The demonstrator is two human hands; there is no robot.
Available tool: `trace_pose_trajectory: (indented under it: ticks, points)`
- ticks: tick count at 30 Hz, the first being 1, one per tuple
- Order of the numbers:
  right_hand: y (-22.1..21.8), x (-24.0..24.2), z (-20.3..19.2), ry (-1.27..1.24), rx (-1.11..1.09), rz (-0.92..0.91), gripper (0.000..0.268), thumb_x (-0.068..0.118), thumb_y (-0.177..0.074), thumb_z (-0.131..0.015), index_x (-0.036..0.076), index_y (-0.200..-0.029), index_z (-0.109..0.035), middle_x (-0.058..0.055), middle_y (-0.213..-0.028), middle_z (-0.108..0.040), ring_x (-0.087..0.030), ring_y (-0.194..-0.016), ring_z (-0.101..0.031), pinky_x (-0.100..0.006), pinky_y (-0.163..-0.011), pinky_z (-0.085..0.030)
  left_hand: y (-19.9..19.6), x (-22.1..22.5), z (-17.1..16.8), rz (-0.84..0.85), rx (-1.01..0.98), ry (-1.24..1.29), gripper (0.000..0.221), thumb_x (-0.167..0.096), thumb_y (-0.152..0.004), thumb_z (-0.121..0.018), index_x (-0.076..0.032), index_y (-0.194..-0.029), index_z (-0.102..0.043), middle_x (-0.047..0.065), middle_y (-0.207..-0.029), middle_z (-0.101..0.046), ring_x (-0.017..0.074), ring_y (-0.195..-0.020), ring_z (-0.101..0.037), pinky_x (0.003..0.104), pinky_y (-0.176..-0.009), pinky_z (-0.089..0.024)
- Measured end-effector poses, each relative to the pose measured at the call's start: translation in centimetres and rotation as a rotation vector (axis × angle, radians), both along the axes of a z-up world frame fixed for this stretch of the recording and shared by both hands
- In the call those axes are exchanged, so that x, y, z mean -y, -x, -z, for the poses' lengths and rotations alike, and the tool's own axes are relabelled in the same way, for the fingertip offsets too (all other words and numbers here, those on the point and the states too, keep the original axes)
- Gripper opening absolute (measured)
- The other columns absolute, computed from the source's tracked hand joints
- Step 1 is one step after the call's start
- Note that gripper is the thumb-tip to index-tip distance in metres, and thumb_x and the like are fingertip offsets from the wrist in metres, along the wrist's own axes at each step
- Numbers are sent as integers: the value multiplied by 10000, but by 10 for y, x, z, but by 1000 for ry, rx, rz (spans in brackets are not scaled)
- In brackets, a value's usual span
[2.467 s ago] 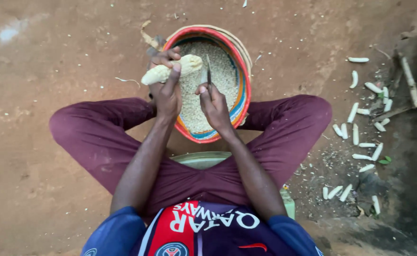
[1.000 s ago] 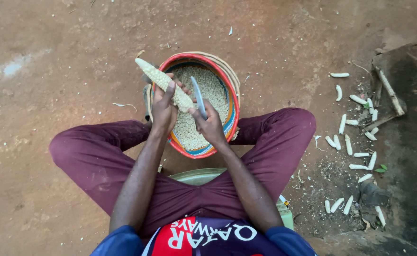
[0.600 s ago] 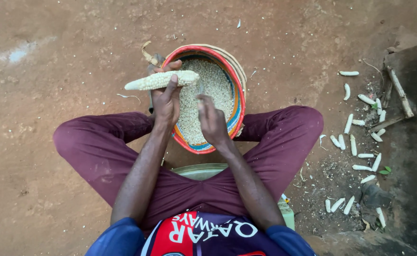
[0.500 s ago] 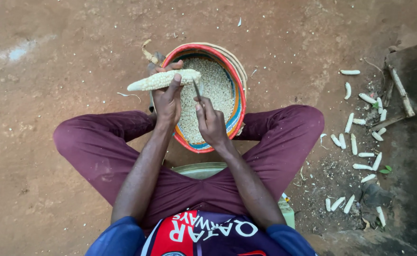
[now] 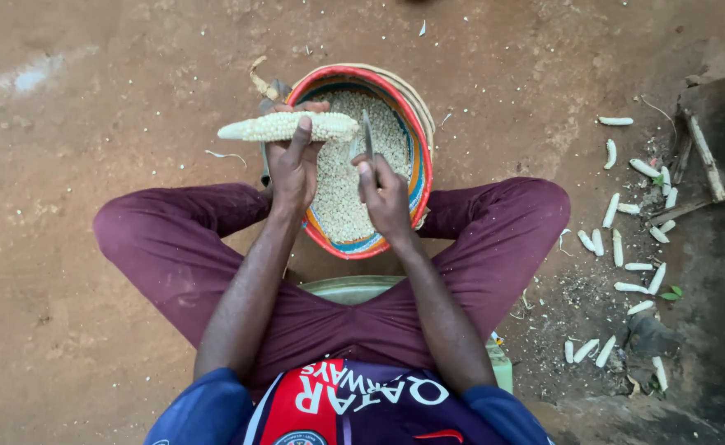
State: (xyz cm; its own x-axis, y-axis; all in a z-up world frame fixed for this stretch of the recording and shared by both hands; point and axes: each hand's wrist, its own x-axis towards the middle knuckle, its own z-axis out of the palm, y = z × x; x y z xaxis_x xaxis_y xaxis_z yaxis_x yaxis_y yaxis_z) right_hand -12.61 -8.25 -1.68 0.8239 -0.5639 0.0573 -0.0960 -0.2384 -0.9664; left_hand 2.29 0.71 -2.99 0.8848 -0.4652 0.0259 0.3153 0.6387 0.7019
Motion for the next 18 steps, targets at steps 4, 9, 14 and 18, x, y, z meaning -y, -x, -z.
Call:
trace_pose_trajectory:
  ticks: [4,9,14,18]
  points:
    - [4,15,-12,121,-125,0,194,200,-1099,-556,100,-1102,-723,-32,-480,-597,-193,-473,-609,-337,-556,-494,-4,-2,8,-44,4,-60,305,-157,-1070,-719,-148,-1248,-471,206,-1206,-708,343,-1237,-702,455,-921,-664]
    - [-12,8,-70,385,-96,-63,657,332,-1064,-692,-20,-1539,-406,-358,-1371,-541,-542,-1209,-639,-682,-948,-587,4,-3,-3,-87,129,-323,363,-216,-989,-830,-89,-1158,-536,158,-1154,-718,259,-1089,-747,426,-815,-702]
    - [-17,38,-56,390,-129,-307,472,221,-1107,-594,18,-1500,-430,-298,-1233,-604,-551,-987,-713,-687,-826,-604,8,-10,-7,203,139,-404,476,-453,-1051,-715,-105,-1331,-550,159,-1274,-700,239,-1158,-687,419,-921,-653]
    - [-2,77,-67,477,-216,-544,494,237,-1082,-613,37,-1498,-439,-284,-1262,-625,-575,-1084,-682,-665,-854,-563,-42,-48,-56,460,403,-400,660,-457,-1023,-739,-52,-1472,-475,223,-1449,-588,331,-1327,-577,472,-1064,-567]
